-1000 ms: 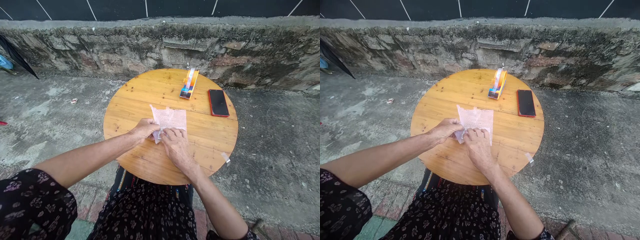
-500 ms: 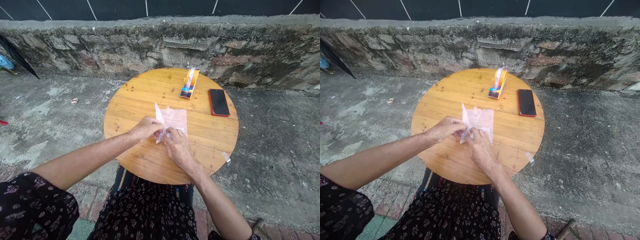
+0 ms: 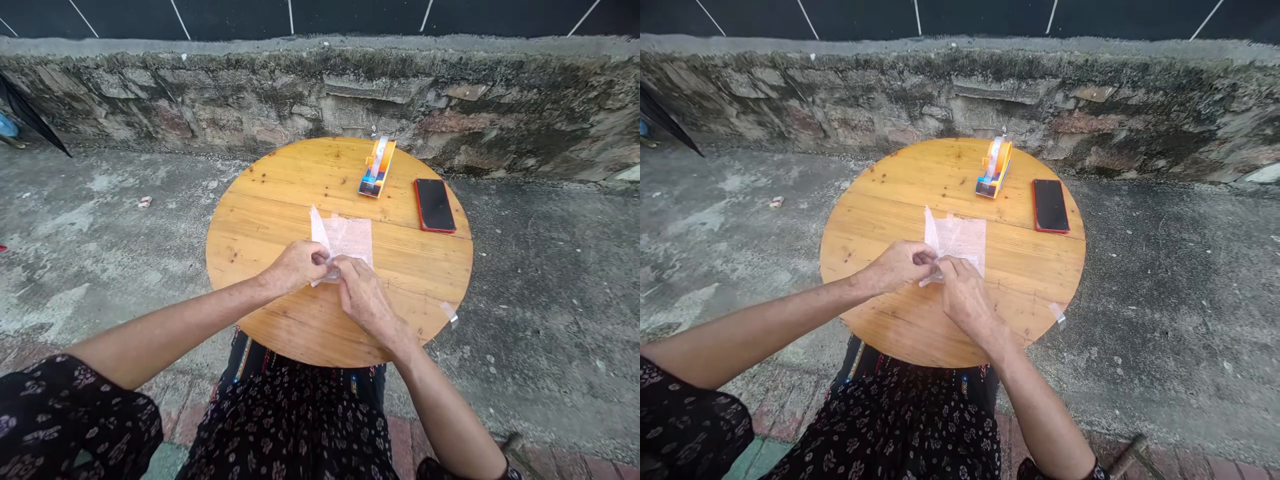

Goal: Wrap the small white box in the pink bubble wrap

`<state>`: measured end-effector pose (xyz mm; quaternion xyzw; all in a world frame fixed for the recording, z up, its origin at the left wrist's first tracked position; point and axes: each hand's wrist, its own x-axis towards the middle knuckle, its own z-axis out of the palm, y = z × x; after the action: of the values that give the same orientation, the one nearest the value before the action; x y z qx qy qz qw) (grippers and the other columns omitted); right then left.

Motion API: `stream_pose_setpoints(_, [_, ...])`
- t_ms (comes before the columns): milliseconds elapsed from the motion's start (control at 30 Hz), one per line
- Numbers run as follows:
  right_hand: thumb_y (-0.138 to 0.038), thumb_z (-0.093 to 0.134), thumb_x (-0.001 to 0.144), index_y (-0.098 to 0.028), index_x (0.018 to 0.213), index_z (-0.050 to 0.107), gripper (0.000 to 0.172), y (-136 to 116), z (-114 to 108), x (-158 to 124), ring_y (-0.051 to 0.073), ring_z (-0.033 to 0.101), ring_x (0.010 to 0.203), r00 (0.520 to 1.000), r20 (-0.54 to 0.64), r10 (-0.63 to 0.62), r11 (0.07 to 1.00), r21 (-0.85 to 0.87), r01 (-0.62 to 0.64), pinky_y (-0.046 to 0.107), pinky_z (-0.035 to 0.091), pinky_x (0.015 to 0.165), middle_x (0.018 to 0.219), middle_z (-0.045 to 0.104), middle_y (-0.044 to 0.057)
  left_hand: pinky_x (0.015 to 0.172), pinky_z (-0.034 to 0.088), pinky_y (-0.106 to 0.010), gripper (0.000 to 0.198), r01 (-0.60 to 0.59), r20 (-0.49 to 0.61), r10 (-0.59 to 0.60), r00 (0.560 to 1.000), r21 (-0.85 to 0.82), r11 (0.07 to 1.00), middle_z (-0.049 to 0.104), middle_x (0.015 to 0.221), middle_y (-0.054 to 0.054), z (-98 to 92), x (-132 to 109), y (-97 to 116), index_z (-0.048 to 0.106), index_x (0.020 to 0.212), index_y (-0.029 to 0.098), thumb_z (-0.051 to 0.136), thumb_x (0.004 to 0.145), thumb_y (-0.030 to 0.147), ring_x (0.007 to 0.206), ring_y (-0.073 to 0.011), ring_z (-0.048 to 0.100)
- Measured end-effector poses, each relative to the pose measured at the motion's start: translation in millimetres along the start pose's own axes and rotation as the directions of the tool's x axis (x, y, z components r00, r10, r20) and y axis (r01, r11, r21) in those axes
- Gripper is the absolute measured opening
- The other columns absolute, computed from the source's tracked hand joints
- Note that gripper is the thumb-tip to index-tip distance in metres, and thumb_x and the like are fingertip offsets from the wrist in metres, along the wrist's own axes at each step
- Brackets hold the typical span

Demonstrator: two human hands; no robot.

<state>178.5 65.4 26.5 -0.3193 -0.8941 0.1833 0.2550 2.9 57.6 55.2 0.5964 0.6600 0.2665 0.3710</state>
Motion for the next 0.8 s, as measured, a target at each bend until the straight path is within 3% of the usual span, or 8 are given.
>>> stream_pose_setpoints(133, [0.001,0.041,0.08,-0.015,0.115,0.059,0.042,-0.1,0.1,2.9,0.024,0.053,0.107,1.0,0.012,-0.014,0.999,-0.031,0.014,0.039,0.047,0.093,0.12,0.058,0.012,0.058,0.045,-0.021,0.015,-0.038,0.02,0.037,0.999,0.034,0.999,0.068,0.07,-0.001,1.0,-2.0,2.2,0.067,0.08,0.015,0.061,0.066,0.016,0.063,-0.0126,0.059])
stream_pose_setpoints(300, [0.0,0.043,0.081,-0.015,0.112,0.063,0.04,-0.8,1.8,4.3,0.024,0.052,0.105,1.0,0.025,-0.013,0.994,-0.112,0.016,0.039,0.049,0.09,0.122,0.057,0.013,0.058,0.045,-0.022,0.02,0.001,0.036,0.0,0.999,-0.023,1.0,0.067,0.072,0.0,-1.2,-0.7,2.0,0.068,0.085,0.015,0.059,0.068,0.014,0.062,-0.012,0.059])
stream_pose_setpoints(433, [-0.003,0.045,0.082,-0.014,0.107,0.066,0.035,-3.2,1.6,3.5,0.025,0.052,0.103,0.999,0.034,-0.015,0.986,-0.165,0.021,0.039,0.051,0.088,0.121,0.057,0.012,0.065,0.048,-0.022,0.025,-0.068,-0.095,0.066,0.993,-0.02,0.997,0.067,0.079,-0.001,-1.3,-8.5,-5.8,0.068,0.095,0.015,0.053,0.074,0.012,0.069,-0.0121,0.06])
stream_pose_setpoints(500, [-0.003,0.046,0.083,-0.015,0.105,0.067,0.033,-4.3,0.9,3.0,0.025,0.053,0.103,0.999,0.026,-0.024,0.987,-0.161,0.028,0.04,0.051,0.088,0.121,0.057,0.012,0.072,0.05,-0.025,0.025,-0.192,-0.199,0.199,0.96,0.055,0.98,0.067,0.086,-0.002,1.7,-16.0,-14.3,0.067,0.096,0.017,0.052,0.077,0.011,0.077,-0.0134,0.062])
stream_pose_setpoints(567, [-0.003,0.046,0.083,-0.015,0.104,0.067,0.033,-4.9,-0.1,2.5,0.024,0.053,0.103,0.999,0.023,-0.036,0.989,-0.146,0.039,0.04,0.051,0.089,0.12,0.057,0.012,0.08,0.05,-0.029,0.022,-0.33,-0.257,0.361,0.896,0.158,0.931,0.066,0.092,-0.004,6.9,-23.6,-24.2,0.067,0.093,0.017,0.051,0.08,0.01,0.087,-0.0156,0.062])
stream_pose_setpoints(700, [-0.003,0.048,0.083,-0.016,0.105,0.068,0.033,-5.9,-2.0,2.2,0.024,0.053,0.105,0.999,0.033,-0.032,0.989,-0.142,0.037,0.039,0.051,0.09,0.119,0.057,0.012,0.09,0.05,-0.037,0.021,-0.497,-0.276,0.571,0.773,0.296,0.816,0.065,0.11,-0.01,19.8,-32.2,-39.2,0.066,0.099,0.017,0.052,0.085,0.012,0.102,-0.0201,0.06])
stream_pose_setpoints(800, [-0.003,0.048,0.082,-0.015,0.104,0.068,0.032,-8.5,-3.5,3.2,0.025,0.053,0.103,0.999,0.037,-0.037,0.987,-0.154,0.042,0.04,0.049,0.091,0.114,0.06,0.012,0.091,0.05,-0.041,0.022,-0.55,-0.26,0.651,0.713,0.368,0.75,0.065,0.113,-0.011,27.3,-32.4,-43.4,0.065,0.103,0.016,0.051,0.087,0.01,0.105,-0.0215,0.059])
